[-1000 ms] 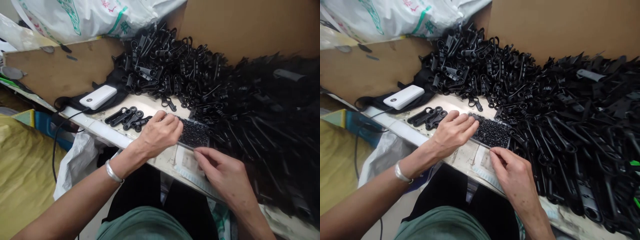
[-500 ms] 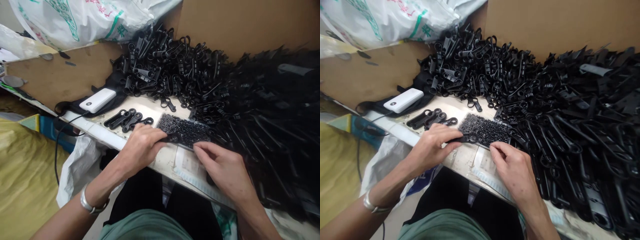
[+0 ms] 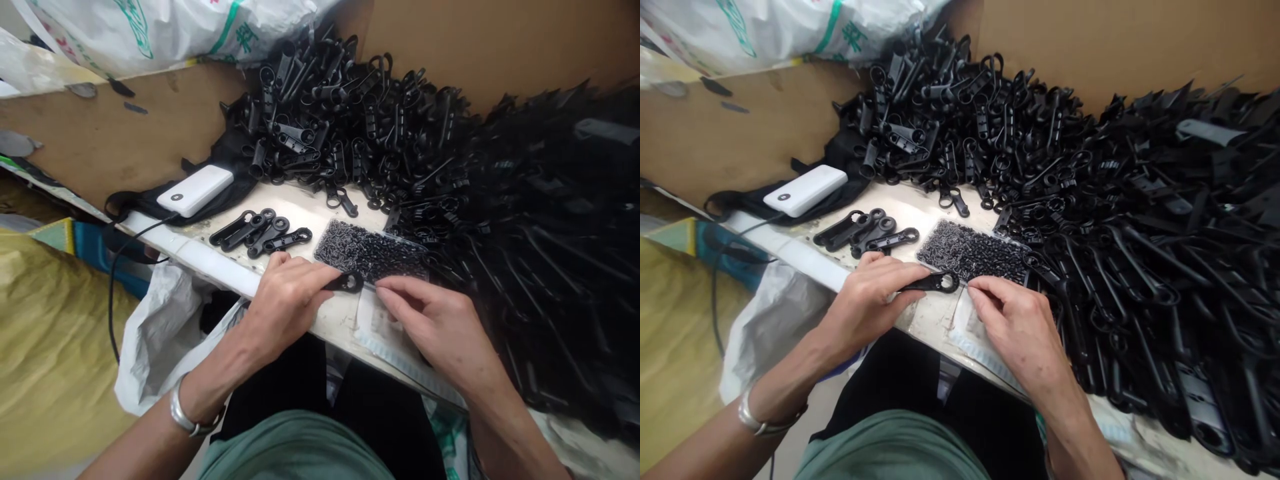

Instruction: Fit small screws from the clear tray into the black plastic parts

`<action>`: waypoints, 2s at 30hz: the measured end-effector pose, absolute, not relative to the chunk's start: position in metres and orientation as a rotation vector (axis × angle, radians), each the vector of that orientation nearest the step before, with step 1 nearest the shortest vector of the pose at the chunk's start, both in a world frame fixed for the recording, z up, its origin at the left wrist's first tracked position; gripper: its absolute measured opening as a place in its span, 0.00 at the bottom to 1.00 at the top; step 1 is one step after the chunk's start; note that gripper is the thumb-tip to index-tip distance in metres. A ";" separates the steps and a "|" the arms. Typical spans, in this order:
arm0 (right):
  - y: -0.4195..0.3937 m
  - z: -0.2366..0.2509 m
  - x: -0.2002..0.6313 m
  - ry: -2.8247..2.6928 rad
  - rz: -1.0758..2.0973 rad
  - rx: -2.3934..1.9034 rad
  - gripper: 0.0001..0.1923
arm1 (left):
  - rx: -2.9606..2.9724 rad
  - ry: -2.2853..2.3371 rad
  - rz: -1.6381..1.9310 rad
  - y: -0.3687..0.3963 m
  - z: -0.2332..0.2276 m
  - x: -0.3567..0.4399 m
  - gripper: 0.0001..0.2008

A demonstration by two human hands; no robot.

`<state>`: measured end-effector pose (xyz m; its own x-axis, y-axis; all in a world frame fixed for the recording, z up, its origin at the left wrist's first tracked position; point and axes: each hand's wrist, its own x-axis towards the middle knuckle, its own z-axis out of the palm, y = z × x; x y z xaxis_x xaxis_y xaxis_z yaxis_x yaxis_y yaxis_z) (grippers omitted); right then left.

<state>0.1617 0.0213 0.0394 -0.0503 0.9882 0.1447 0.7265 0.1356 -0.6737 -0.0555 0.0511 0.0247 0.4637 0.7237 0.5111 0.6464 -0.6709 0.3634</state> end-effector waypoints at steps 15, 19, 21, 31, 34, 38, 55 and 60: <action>0.019 0.039 0.168 -1.685 0.669 -1.672 0.08 | 3.059 1.154 1.301 0.094 0.032 -0.043 0.11; 0.029 0.043 0.160 -1.553 0.729 -1.655 0.09 | 2.779 1.230 1.432 0.086 0.029 -0.038 0.12; 0.031 0.044 0.156 -1.525 0.751 -1.620 0.09 | 2.742 1.261 1.417 0.080 0.027 -0.038 0.12; 0.033 0.039 0.166 -1.561 0.641 -1.769 0.09 | 2.567 1.051 0.558 0.050 0.024 -0.056 0.07; 0.042 0.040 0.166 -1.737 0.575 -1.762 0.07 | 2.597 1.004 0.468 0.054 0.026 -0.057 0.07; 0.061 0.041 0.157 -2.041 0.383 -1.817 0.08 | 2.565 1.060 0.555 0.070 0.031 -0.056 0.08; 0.096 0.045 0.127 -2.480 0.145 -1.879 0.09 | 2.566 1.319 0.427 0.101 0.040 -0.045 0.13; 0.094 0.045 0.128 -2.464 0.203 -1.837 0.12 | 2.569 1.301 0.462 0.100 0.042 -0.041 0.12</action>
<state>0.1277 0.0935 0.0453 -0.2875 0.9573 -0.0294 0.9492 0.2807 -0.1420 -0.0414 0.1002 0.0422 0.5575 0.8114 0.1756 0.7407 -0.5816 0.3363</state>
